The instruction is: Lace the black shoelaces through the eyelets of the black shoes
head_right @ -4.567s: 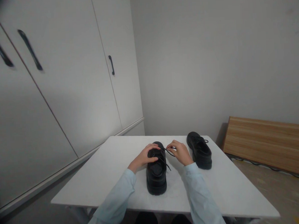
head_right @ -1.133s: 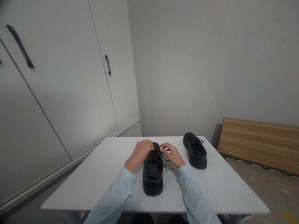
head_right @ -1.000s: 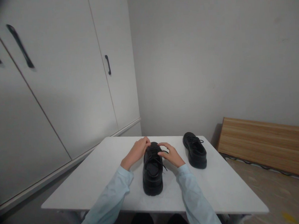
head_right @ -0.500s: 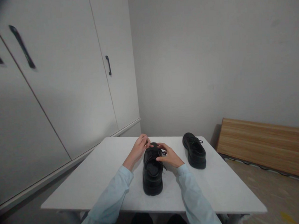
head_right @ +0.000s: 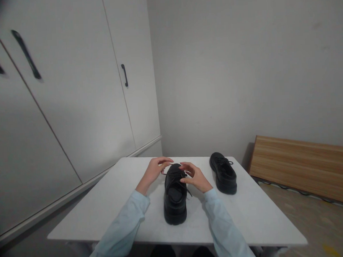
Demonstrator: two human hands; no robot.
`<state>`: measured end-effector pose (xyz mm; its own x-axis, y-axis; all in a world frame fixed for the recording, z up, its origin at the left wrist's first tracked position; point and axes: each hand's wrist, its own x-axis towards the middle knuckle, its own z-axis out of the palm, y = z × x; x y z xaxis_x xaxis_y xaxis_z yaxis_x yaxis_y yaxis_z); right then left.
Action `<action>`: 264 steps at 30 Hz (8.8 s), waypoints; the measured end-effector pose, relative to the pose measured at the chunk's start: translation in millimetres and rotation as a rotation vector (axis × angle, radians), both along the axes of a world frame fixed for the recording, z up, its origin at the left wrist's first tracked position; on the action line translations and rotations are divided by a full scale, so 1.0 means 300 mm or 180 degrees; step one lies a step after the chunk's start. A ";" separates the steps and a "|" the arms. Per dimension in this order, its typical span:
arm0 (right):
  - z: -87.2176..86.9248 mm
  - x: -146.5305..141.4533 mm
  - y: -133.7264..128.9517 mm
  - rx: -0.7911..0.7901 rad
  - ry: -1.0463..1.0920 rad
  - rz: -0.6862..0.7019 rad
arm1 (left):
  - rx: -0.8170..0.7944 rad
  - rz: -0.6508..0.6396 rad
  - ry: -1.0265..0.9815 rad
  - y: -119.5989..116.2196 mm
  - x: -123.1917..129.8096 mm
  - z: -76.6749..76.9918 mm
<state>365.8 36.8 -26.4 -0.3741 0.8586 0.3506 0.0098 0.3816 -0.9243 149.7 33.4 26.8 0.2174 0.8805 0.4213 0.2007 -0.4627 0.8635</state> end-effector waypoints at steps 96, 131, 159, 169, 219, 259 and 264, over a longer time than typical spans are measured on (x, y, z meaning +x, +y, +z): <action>0.024 -0.099 0.113 0.0589 -0.1352 0.0001 | -0.0453 -0.0401 0.0088 0.047 -0.073 -0.212; 0.066 -0.066 0.081 0.0354 -0.0751 -0.0174 | 0.0026 0.0605 0.0495 0.043 -0.070 -0.214; 0.066 0.115 0.113 -0.0141 0.2608 -0.1421 | -0.0163 -0.0726 0.0490 -0.001 -0.048 -0.193; 0.076 0.088 0.074 -0.0198 0.1658 -0.0860 | -0.0020 -0.0749 0.0534 -0.003 -0.045 -0.198; 0.052 0.025 0.005 0.0405 -0.0731 -0.0082 | 0.0911 -0.0055 0.0467 -0.026 0.038 -0.193; 0.022 0.007 0.004 0.0215 -0.0584 0.0006 | 0.1156 0.0077 0.0810 -0.021 0.046 -0.208; 0.014 0.002 0.005 0.0155 -0.0679 0.0199 | 0.0924 0.0201 0.0398 -0.031 0.042 -0.200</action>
<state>366.4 38.4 -22.4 -0.4960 0.8155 0.2982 0.1780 0.4316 -0.8843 162.3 24.1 -33.0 0.2321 0.7408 0.6303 0.3331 -0.6693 0.6641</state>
